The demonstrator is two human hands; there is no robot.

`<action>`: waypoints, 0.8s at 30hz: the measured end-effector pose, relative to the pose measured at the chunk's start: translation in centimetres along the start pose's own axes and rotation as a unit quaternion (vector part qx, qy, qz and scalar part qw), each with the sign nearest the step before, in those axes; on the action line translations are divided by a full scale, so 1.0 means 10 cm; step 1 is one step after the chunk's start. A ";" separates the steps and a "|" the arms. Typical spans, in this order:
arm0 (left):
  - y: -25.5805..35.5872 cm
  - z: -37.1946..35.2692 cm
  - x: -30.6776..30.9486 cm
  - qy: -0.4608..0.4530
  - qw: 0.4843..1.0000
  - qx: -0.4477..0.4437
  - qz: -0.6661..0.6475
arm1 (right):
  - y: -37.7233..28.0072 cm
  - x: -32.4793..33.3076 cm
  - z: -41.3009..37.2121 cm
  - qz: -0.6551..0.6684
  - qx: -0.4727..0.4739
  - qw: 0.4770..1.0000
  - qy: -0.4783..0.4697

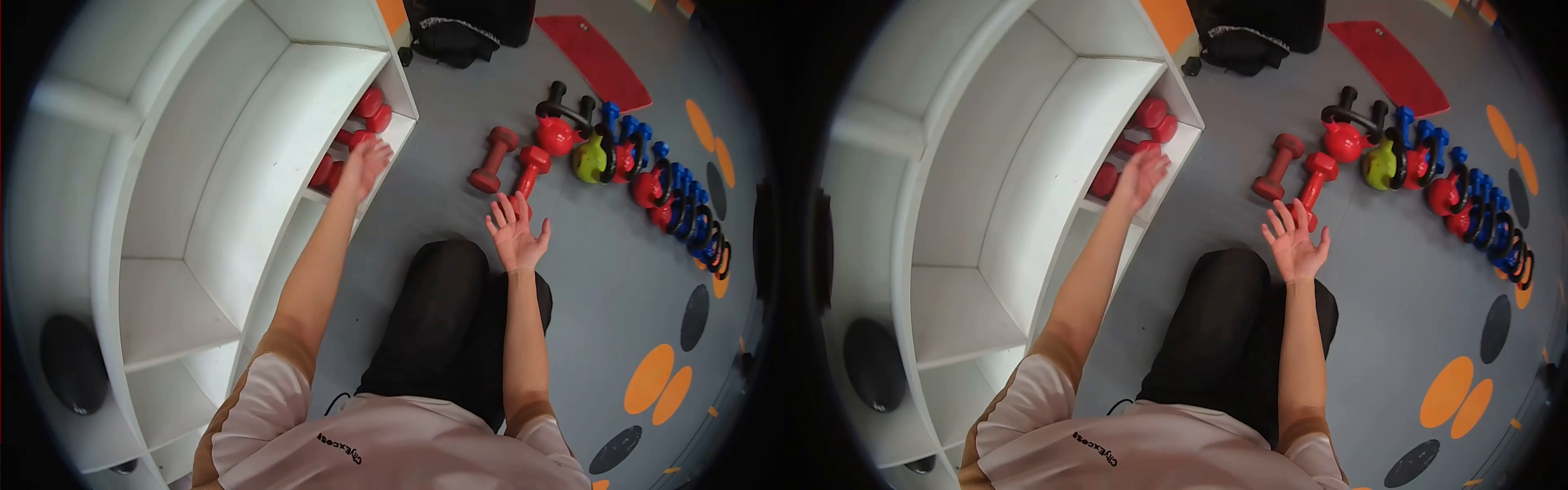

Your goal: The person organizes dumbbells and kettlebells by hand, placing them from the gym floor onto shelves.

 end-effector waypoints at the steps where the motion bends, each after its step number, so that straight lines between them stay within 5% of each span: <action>1: 0.15 0.20 0.01 0.017 0.999 -0.039 0.018 | 0.07 0.07 0.06 0.013 -0.001 1.000 0.011; 5: 0.58 0.92 0.11 0.203 0.950 -0.123 0.201 | 0.22 0.13 0.22 -0.021 -0.054 0.998 -0.035; 7: 0.76 1.42 0.38 0.322 0.901 -0.231 0.177 | 0.20 0.23 0.26 -0.068 -0.055 0.996 -0.008; 9: 0.94 1.88 0.44 0.250 0.911 -0.301 0.127 | 0.16 0.24 0.27 -0.058 -0.049 0.997 -0.006; 11: 0.95 2.28 0.66 0.258 0.948 -0.167 0.080 | 0.17 0.30 0.28 -0.049 -0.041 0.998 0.001; 13: 0.84 1.98 0.26 0.336 0.930 -0.052 0.140 | 0.19 0.42 0.29 -0.090 -0.049 0.994 0.031; 18: 0.82 1.86 0.03 0.354 0.918 -0.101 0.146 | 0.20 0.45 0.31 -0.135 -0.063 0.988 0.047; 22: 0.86 1.80 0.27 0.201 0.957 -0.102 0.185 | 0.17 0.54 0.26 -0.160 -0.081 0.983 0.048; 24: 0.66 1.16 0.05 0.302 0.942 -0.098 0.108 | 0.15 0.51 0.25 -0.150 -0.083 0.984 0.038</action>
Point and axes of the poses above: each hand's wrist, its own z-axis towards the middle knuckle, its own x-axis out of the back of the hand, y = z × x, the point moved 5 cm from there along z, towards the middle knuckle, and after that the axes turned 13 degrees about -z, right-handed, at the moved point
